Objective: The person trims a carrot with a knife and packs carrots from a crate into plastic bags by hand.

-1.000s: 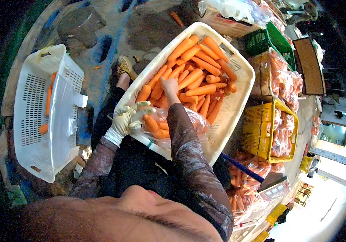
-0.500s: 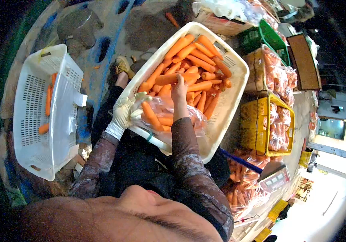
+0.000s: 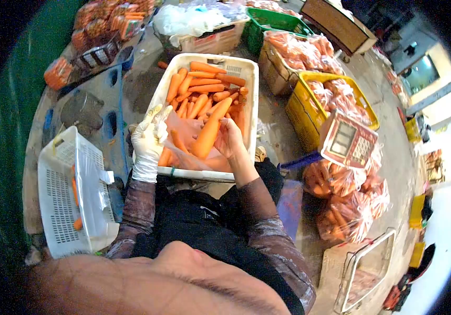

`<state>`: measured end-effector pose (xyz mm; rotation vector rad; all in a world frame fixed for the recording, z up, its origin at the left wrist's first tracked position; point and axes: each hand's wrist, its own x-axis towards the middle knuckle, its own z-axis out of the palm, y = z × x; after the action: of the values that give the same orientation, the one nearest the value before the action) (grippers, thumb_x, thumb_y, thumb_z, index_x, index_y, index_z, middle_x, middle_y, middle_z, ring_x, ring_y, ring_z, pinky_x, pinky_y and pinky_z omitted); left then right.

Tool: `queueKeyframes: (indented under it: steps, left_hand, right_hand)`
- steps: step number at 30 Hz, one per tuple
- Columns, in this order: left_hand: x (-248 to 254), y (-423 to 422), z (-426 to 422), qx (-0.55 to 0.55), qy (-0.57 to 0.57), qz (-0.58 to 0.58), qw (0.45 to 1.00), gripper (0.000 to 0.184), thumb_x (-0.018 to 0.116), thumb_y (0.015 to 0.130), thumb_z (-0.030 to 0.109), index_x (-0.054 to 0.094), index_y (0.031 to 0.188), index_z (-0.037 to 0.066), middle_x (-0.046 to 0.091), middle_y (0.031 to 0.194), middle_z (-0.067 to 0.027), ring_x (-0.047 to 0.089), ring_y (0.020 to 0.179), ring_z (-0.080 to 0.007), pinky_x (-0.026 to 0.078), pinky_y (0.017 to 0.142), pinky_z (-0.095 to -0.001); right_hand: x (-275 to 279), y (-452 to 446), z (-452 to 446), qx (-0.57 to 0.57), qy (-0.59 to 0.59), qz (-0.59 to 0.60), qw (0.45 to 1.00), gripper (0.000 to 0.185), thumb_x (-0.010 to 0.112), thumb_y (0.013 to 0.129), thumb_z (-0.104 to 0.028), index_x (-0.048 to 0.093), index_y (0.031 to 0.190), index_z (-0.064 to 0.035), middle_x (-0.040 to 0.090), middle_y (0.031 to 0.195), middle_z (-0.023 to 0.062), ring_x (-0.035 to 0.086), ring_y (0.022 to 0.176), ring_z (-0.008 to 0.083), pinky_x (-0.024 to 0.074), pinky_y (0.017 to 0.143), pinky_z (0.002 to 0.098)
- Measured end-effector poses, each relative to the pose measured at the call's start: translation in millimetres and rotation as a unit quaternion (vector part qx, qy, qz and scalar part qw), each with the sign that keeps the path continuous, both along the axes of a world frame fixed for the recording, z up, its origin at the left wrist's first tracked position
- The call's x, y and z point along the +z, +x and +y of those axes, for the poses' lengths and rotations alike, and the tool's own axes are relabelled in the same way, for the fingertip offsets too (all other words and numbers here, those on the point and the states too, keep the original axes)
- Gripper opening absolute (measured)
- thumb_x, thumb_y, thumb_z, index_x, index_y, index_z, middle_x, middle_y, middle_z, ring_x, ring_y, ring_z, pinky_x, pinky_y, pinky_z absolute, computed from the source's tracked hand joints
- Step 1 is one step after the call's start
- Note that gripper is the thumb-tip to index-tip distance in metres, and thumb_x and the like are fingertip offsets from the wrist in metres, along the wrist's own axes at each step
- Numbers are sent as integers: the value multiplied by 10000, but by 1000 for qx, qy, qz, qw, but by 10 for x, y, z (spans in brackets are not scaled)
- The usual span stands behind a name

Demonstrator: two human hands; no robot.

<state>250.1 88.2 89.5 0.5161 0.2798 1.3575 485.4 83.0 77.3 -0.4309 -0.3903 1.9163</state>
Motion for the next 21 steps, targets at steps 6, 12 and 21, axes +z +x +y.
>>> queueKeyframes:
  steps: [6,12,21]
  left_hand:
    - [42,662,-346,-13,48,449,892,429,632,841,249,523,1189,23,586,1094,-100,555,791,-114,443,653,-213]
    - [8,1106,-612,25,142,591,794,509,723,763,211,512,1162,-23,608,1015,-134,592,941,-221,467,824,-319]
    - [85,1237,-696,76,192,686,698,501,721,752,188,534,1142,-65,625,1014,-145,611,929,-200,491,789,-296]
  right_hand:
    - [-15,263,-242,-33,34,-13,999,365,400,900,-139,410,1232,14,576,1035,179,590,971,293,468,900,556]
    - [60,296,-310,-81,88,-66,991,322,419,907,-87,441,1207,28,573,1082,173,580,1002,268,461,945,397]
    - [3,567,-275,-67,113,-161,978,329,483,816,-48,503,1107,104,634,1036,193,649,921,265,512,830,317]
